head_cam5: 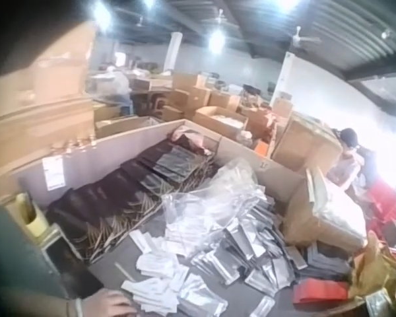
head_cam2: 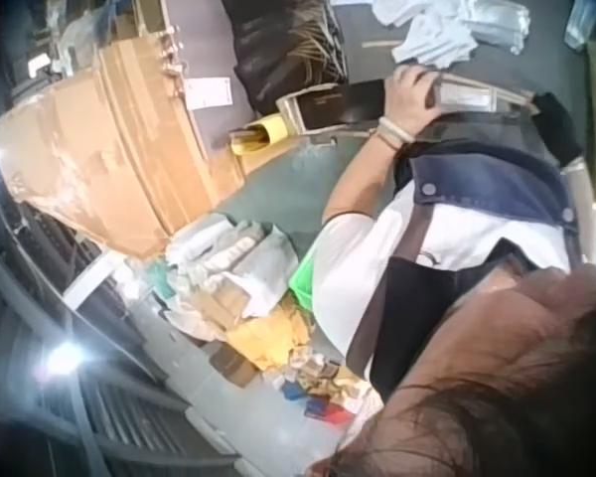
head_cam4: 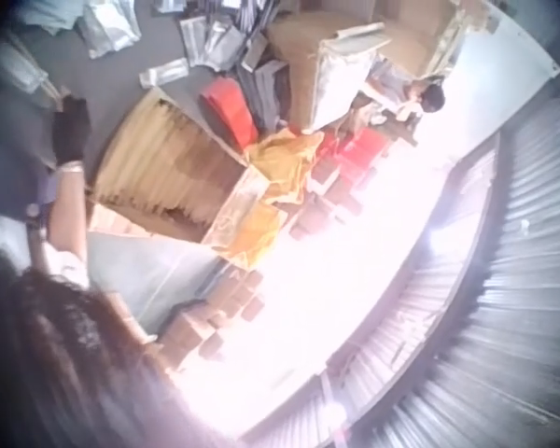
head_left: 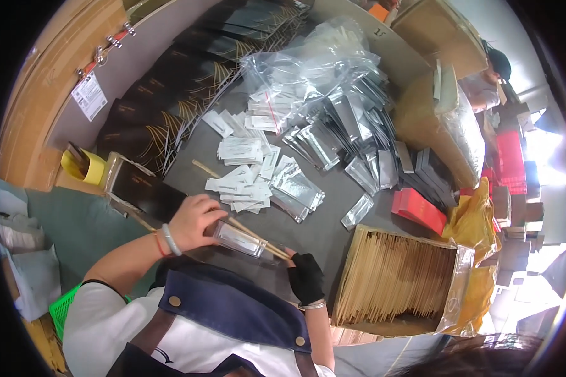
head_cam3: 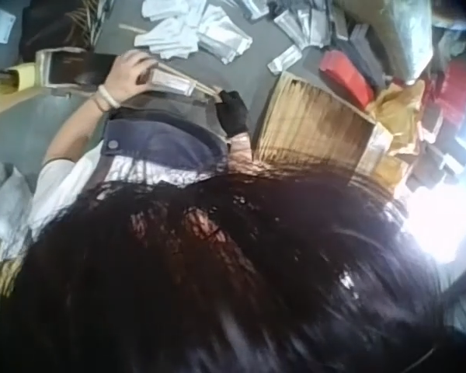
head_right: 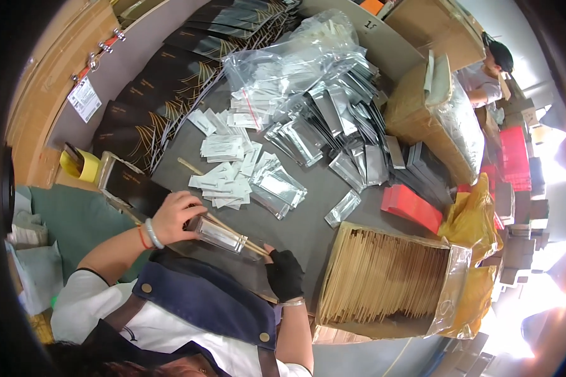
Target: Packing wooden sticks into small plastic bags and then placing them into black boxes in a warehouse workspace.
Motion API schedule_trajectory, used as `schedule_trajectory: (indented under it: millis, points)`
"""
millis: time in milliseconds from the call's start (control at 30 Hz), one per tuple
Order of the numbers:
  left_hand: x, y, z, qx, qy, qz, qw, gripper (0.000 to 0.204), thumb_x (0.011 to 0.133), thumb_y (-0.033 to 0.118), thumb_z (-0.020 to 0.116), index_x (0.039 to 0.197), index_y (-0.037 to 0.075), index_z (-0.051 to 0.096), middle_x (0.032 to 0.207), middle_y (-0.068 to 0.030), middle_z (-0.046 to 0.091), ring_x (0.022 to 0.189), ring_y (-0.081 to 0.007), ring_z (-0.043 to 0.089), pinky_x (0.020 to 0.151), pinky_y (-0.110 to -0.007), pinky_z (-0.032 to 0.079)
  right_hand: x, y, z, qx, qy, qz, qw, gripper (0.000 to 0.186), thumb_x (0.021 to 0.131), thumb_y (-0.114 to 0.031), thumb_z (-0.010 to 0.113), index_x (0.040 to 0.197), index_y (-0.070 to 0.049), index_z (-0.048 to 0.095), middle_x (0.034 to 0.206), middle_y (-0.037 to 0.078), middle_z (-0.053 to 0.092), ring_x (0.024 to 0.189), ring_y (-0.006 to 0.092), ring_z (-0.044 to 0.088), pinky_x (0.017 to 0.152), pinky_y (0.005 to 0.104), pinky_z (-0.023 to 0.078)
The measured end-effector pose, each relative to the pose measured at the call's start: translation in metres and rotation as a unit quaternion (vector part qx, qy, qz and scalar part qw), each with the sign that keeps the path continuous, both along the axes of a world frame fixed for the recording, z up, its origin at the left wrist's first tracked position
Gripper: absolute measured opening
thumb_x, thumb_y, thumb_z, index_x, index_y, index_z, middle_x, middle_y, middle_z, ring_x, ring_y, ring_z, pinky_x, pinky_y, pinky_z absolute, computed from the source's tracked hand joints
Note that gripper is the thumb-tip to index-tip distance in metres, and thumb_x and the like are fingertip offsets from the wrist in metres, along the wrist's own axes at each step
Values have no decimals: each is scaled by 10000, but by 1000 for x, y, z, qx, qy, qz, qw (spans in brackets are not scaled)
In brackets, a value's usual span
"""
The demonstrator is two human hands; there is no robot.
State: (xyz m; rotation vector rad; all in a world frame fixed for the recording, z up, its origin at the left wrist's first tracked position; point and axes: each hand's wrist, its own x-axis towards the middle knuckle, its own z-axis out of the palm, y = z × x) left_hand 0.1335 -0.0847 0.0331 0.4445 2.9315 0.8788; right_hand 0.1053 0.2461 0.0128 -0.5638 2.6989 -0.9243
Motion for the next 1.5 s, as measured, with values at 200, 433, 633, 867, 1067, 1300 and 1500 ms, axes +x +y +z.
schedule_trajectory:
  millis: [200,433,633,867,1067,1300,1500]
  points:
    - [16,-4,-14,-11,30,-12,999,763,501,333,853,1177,71,613,1175,-63,568,1159,-306,462,1026,-471,349,-4,-35,-29,18,25,77,997,232,844,-172,671,1074,-174,704,902,128,663,841,331,625,712,429,504]
    - [14,8,-15,-65,16,-29,997,767,521,278,867,1206,69,592,1228,-75,533,1161,-291,468,1022,-458,363,1,-37,-26,-60,37,-112,991,108,814,-163,693,866,-69,704,889,117,666,869,309,633,761,403,501]
    - [-6,22,-16,-35,45,-47,997,601,675,307,772,1227,144,599,1232,-87,536,1129,-288,497,983,-426,391,12,-116,-28,-241,-119,-16,963,388,788,-219,765,1107,-86,590,1002,101,626,885,239,624,778,357,486]
    - [-23,7,24,-169,-4,-187,968,140,741,193,619,872,217,664,1097,-106,556,985,-287,533,799,-418,426,-8,-84,9,77,133,124,980,566,675,-431,786,1115,-130,597,1025,68,616,1010,263,579,878,428,416]
    - [-71,-93,55,-142,206,-12,968,174,652,61,664,819,75,618,1121,-148,543,1032,-347,527,881,-462,449,-15,-52,30,66,117,-12,991,563,650,-393,814,1085,-111,592,1018,69,606,983,296,573,855,427,412]
    - [10,-18,-16,-68,46,212,974,826,566,403,850,1244,37,552,1350,-174,443,1300,-386,371,1104,-587,225,-7,-63,29,119,113,48,985,578,649,-425,795,1092,-116,588,1024,66,604,972,285,574,866,419,389]
    - [22,-19,-51,41,-8,250,967,894,573,406,854,1302,21,509,1380,-169,432,1355,-373,323,1131,-591,150,-8,-70,38,114,120,89,982,567,658,-418,797,1083,-108,586,1005,83,603,976,286,569,864,422,377]
